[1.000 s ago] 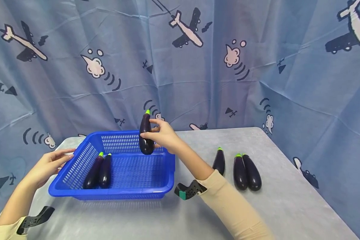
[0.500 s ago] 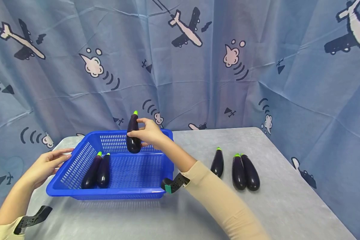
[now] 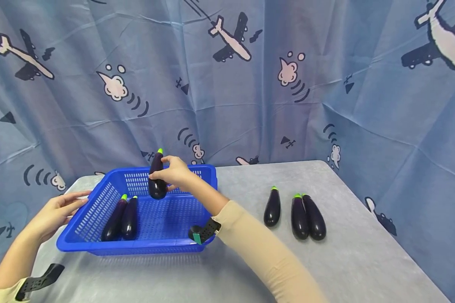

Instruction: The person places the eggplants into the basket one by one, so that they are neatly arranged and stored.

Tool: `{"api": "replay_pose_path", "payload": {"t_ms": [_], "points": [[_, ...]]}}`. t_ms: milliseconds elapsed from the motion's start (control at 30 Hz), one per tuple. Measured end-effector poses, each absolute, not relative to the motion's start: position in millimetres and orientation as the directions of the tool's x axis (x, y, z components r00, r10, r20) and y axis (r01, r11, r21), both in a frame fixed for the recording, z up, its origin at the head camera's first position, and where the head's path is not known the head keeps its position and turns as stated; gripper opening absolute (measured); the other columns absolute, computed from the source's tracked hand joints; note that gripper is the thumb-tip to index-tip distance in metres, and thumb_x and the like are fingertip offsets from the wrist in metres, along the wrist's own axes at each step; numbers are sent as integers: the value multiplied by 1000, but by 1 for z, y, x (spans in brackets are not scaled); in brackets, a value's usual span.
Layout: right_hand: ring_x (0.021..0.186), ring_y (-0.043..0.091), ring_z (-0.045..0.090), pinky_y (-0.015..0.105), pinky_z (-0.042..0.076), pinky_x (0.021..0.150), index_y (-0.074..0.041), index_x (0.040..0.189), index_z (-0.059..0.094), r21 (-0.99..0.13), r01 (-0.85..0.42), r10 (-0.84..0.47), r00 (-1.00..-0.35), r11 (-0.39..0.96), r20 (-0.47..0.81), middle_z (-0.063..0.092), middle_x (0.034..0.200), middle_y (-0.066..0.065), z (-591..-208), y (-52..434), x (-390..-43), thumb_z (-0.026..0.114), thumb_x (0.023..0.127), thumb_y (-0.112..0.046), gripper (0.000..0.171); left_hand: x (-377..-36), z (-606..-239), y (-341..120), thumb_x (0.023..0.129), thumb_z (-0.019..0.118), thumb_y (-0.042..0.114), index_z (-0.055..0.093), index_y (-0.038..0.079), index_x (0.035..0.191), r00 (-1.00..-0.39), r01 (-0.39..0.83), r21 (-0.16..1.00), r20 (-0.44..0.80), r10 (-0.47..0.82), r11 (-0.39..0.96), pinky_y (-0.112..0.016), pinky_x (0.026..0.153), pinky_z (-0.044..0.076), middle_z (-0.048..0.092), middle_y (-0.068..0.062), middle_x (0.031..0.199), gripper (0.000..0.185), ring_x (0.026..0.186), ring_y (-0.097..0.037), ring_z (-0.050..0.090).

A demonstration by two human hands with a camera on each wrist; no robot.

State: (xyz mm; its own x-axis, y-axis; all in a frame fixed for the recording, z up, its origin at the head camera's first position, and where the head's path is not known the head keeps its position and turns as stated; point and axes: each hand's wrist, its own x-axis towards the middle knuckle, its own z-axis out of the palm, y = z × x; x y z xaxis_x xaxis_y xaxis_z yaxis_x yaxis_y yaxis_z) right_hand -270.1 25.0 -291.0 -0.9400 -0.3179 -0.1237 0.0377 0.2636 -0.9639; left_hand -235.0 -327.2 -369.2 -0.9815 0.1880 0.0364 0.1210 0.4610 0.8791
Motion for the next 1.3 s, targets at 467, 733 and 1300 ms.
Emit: {"api": "replay_pose_path", "payload": {"t_ms": [467, 733, 1300], "points": [[135, 52, 56, 59, 54, 103, -4, 158, 42, -958, 151, -359, -904, 243, -234, 55, 147, 28, -304, 1, -277, 75, 98, -9, 69, -233, -371, -332, 113, 49, 19, 36, -18, 152, -984, 110, 875, 29, 176, 472, -25, 75, 62, 69, 15, 96, 55, 84, -4, 69], [136, 51, 55, 57, 55, 103, -3, 157, 44, -941, 204, -345, -892, 271, -293, 54, 149, 28, -309, -7, -283, 77, 97, -11, 69, -232, -372, -333, 114, 49, 20, 34, -18, 153, -984, 106, 870, 22, 176, 481, -25, 75, 62, 69, 14, 96, 56, 85, -4, 69], [134, 54, 56, 60, 52, 106, -6, 156, 47, -908, 307, -418, -812, 285, -406, 54, 149, 27, -317, -24, -289, 76, 96, -5, 67, -234, -369, -328, 114, 49, 20, 35, -18, 152, -984, 109, 874, 26, 177, 474, -26, 74, 62, 69, 16, 95, 56, 83, -4, 69]]}}
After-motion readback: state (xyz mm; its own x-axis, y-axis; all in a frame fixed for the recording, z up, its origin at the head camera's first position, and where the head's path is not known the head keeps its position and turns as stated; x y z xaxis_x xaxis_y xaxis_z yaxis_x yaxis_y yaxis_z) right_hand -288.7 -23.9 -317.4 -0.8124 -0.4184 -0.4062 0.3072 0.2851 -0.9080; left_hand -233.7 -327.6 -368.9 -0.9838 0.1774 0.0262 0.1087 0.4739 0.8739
